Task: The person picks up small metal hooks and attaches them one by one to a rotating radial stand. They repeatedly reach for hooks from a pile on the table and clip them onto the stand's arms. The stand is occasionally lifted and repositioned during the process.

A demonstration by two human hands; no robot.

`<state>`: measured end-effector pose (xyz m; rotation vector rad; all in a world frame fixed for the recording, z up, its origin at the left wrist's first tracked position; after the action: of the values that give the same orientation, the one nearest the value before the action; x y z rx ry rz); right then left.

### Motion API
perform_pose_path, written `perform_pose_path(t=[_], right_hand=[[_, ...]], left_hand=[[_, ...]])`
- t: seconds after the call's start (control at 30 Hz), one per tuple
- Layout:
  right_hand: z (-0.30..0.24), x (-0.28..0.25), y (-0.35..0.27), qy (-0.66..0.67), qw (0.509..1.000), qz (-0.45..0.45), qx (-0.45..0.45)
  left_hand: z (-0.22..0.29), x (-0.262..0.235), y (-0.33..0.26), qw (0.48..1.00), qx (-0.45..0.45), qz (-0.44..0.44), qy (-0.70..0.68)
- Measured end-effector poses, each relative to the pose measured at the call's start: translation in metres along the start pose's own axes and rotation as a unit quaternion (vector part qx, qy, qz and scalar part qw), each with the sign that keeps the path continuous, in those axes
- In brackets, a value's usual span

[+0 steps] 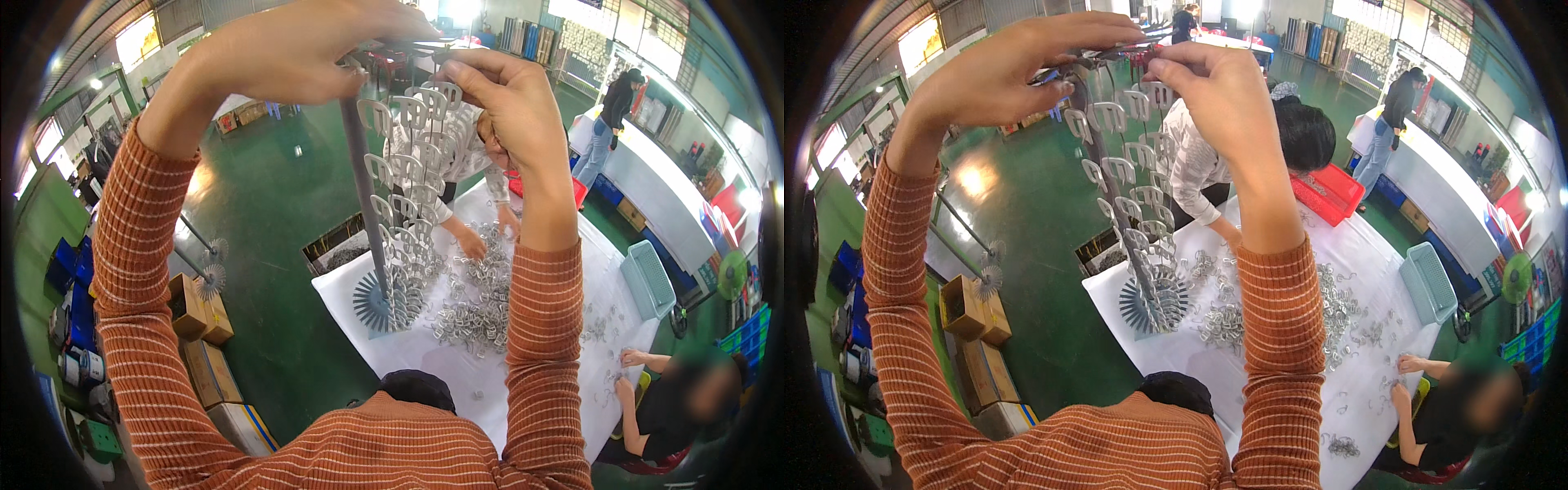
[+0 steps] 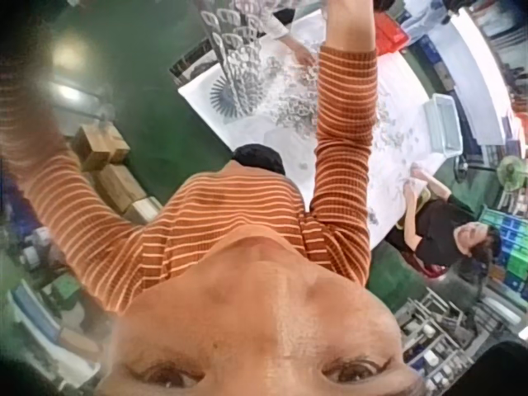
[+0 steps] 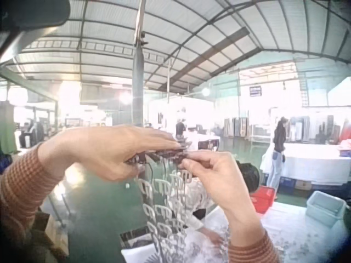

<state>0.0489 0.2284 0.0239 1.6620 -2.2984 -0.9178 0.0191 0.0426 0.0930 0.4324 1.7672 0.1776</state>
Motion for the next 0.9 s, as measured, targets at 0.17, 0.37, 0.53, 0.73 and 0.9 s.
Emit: perform_pose_path(t=[0.17, 0.37, 0.53, 0.73, 0.9], right_hand=[[0.016, 0.005, 0.011, 0.022, 0.998, 0.033, -0.047], [0.031, -0.04, -0.005, 0.058, 0.988, 0.142, 0.015], [0.071, -0.15, -0.026, -0.203, 0.934, 0.262, 0.136], [0.051, -0.121, -0.037, -0.484, 0.825, 0.284, 0.058], [0.017, -0.026, -0.012, -0.025, 0.999, 0.041, 0.018]], left_hand=[[0.001, 0.002, 0.01, 0.995, 0.043, -0.023, 0.091], [0.009, 0.006, 0.008, 0.995, -0.011, -0.03, 0.096], [0.033, 0.0, 0.019, 0.987, -0.109, -0.074, 0.089], [0.031, 0.002, 0.025, 0.985, -0.137, -0.007, 0.105], [0.026, 0.006, 0.025, 0.984, -0.158, 0.029, 0.077]])
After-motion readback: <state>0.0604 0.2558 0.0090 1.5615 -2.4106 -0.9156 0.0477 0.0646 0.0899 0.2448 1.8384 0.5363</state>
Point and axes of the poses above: each hand's wrist, its own y-axis towards the middle knuckle, its own x-axis out of the palm, z = x × y, the point moved 3 cm from there along y, towards the middle knuckle, and after that the axes turned 13 degrees about x, right-handed, at the moved point
